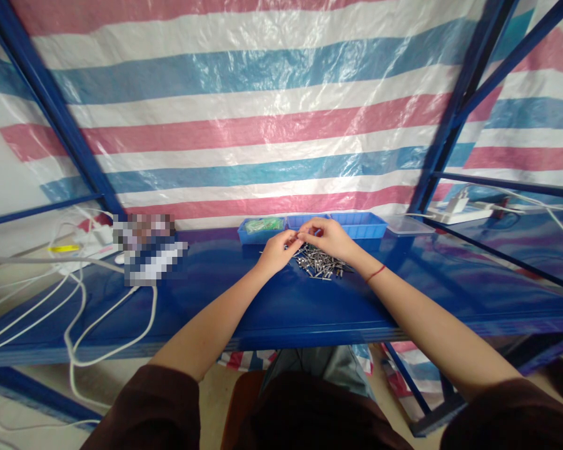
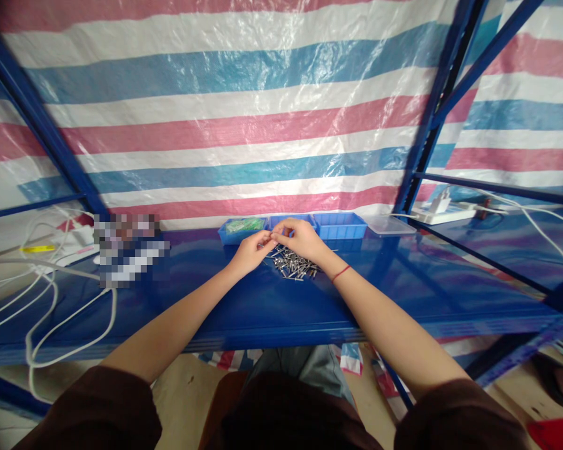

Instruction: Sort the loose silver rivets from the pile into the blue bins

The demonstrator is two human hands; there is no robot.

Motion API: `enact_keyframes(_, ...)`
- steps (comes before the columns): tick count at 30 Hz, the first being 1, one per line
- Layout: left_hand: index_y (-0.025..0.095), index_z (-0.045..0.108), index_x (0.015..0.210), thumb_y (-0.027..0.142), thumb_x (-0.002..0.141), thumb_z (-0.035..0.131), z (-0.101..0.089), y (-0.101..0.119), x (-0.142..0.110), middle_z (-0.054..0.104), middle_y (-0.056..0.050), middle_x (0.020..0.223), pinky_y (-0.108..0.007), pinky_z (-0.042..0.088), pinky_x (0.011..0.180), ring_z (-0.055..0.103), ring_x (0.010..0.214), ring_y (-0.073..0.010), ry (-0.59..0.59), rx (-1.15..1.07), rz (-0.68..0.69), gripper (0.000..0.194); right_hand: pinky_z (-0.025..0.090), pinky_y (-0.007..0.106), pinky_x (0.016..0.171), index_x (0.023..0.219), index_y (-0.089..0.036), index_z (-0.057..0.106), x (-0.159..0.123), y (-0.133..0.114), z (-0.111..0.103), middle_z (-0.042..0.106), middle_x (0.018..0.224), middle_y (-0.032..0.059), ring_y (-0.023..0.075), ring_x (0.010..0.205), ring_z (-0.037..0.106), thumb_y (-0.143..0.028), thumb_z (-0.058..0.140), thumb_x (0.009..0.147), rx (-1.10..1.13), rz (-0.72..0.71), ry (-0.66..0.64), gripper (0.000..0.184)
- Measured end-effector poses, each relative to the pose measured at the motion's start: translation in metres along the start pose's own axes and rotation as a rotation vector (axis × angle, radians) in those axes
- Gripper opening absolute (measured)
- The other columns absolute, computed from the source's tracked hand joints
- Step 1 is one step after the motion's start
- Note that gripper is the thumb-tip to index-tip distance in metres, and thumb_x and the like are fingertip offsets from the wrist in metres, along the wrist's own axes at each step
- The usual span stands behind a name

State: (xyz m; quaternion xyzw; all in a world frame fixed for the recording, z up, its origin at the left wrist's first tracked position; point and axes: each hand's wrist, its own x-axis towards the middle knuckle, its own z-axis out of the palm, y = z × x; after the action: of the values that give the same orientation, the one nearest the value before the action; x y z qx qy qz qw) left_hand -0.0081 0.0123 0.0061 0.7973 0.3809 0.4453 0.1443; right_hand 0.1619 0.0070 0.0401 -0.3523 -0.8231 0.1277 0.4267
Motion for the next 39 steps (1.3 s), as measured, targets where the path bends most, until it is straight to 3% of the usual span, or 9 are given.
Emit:
enact_keyframes(7, 0.017, 0.059, 0.086, 0.034, 0.083, 0.054, -0.003, -0.006, 0.002, 0.064, -0.001, 0.077, -0.024, 0.047, 0.069, 0.06, 0.07, -0.0118, 0.124, 0.01, 0.012, 0.018, 0.042, 0.026, 0.063, 0.084, -0.016, 0.067, 0.0, -0.001, -0.007, 0.066, 0.085, 0.0052, 0.0121, 0.068, 0.054, -0.029, 0.054, 0.08, -0.092, -0.04, 0.02, 0.018)
enact_keyframes(14, 0.018, 0.057, 0.084, 0.036, 0.084, 0.052, -0.006, 0.001, 0.001, 0.062, -0.001, 0.078, -0.025, 0.047, 0.071, 0.058, 0.072, -0.0123, 0.178, 0.076, 0.044, 0.019, 0.043, 0.028, 0.068, 0.084, -0.017, 0.068, 0.0, 0.006, -0.005, 0.066, 0.088, 0.0066, 0.0147, 0.075, 0.057, -0.031, 0.052, 0.082, -0.158, -0.048, -0.026, 0.021)
enact_keyframes(17, 0.018, 0.058, 0.091, 0.036, 0.086, 0.049, -0.006, 0.002, 0.0, 0.064, -0.003, 0.085, -0.026, 0.048, 0.072, 0.059, 0.075, -0.0133, 0.16, 0.07, 0.015, 0.02, 0.043, 0.027, 0.069, 0.082, -0.017, 0.067, 0.002, 0.01, -0.004, 0.066, 0.085, 0.0059, 0.0151, 0.076, 0.057, -0.033, 0.047, 0.086, -0.197, -0.026, -0.016, 0.026)
enact_keyframes(20, 0.018, 0.058, 0.097, 0.035, 0.087, 0.048, -0.005, 0.003, 0.0, 0.064, -0.004, 0.086, -0.026, 0.047, 0.073, 0.059, 0.075, -0.0138, 0.124, 0.091, 0.006, 0.023, 0.042, 0.029, 0.07, 0.079, -0.016, 0.067, 0.007, 0.024, -0.006, 0.066, 0.08, 0.0076, 0.0166, 0.073, 0.057, -0.034, 0.043, 0.088, -0.339, 0.075, 0.099, 0.031)
enact_keyframes(23, 0.017, 0.062, 0.091, 0.033, 0.087, 0.047, -0.004, 0.003, -0.001, 0.064, -0.003, 0.08, -0.027, 0.047, 0.074, 0.059, 0.073, -0.0139, 0.035, 0.146, 0.046, 0.022, 0.041, 0.032, 0.074, 0.081, -0.014, 0.067, 0.011, 0.047, -0.012, 0.066, 0.082, 0.0124, 0.0201, 0.078, 0.057, -0.031, 0.038, 0.089, -0.558, 0.167, 0.202, 0.034)
enact_keyframes(28, 0.018, 0.065, 0.084, 0.027, 0.085, 0.047, -0.002, -0.002, -0.003, 0.064, -0.003, 0.081, -0.027, 0.047, 0.077, 0.059, 0.077, -0.0147, -0.103, 0.22, 0.097, 0.02, 0.04, 0.036, 0.081, 0.087, -0.011, 0.069, 0.011, 0.065, -0.024, 0.066, 0.09, 0.0183, 0.0245, 0.085, 0.057, -0.032, 0.042, 0.087, -0.711, 0.222, 0.191, 0.034)
enact_keyframes(30, 0.019, 0.066, 0.087, 0.025, 0.084, 0.048, -0.002, -0.005, -0.003, 0.065, -0.003, 0.085, -0.027, 0.047, 0.078, 0.06, 0.079, -0.0149, -0.14, 0.236, 0.097, 0.018, 0.042, 0.034, 0.078, 0.086, -0.012, 0.069, 0.009, 0.059, -0.029, 0.068, 0.088, 0.0155, 0.0221, 0.081, 0.058, -0.027, 0.045, 0.084, -0.638, 0.195, 0.131, 0.029)
enact_keyframes(35, 0.02, 0.066, 0.093, 0.023, 0.082, 0.05, -0.002, -0.005, -0.003, 0.066, -0.003, 0.088, -0.028, 0.048, 0.08, 0.06, 0.081, -0.0154, -0.166, 0.261, 0.082, 0.02, 0.044, 0.026, 0.071, 0.081, -0.017, 0.071, 0.002, 0.031, -0.029, 0.071, 0.084, 0.0041, 0.016, 0.075, 0.06, -0.018, 0.053, 0.073, -0.286, 0.096, -0.291, 0.02)
enact_keyframes(39, 0.02, 0.067, 0.091, 0.023, 0.083, 0.049, -0.003, -0.004, -0.004, 0.067, -0.003, 0.089, -0.028, 0.048, 0.079, 0.061, 0.082, -0.0159, -0.174, 0.283, 0.078, 0.02, 0.045, 0.026, 0.072, 0.083, -0.019, 0.073, -0.003, 0.019, -0.017, 0.072, 0.085, 0.0027, 0.0166, 0.078, 0.061, -0.022, 0.058, 0.071, -0.175, 0.034, -0.49, 0.019)
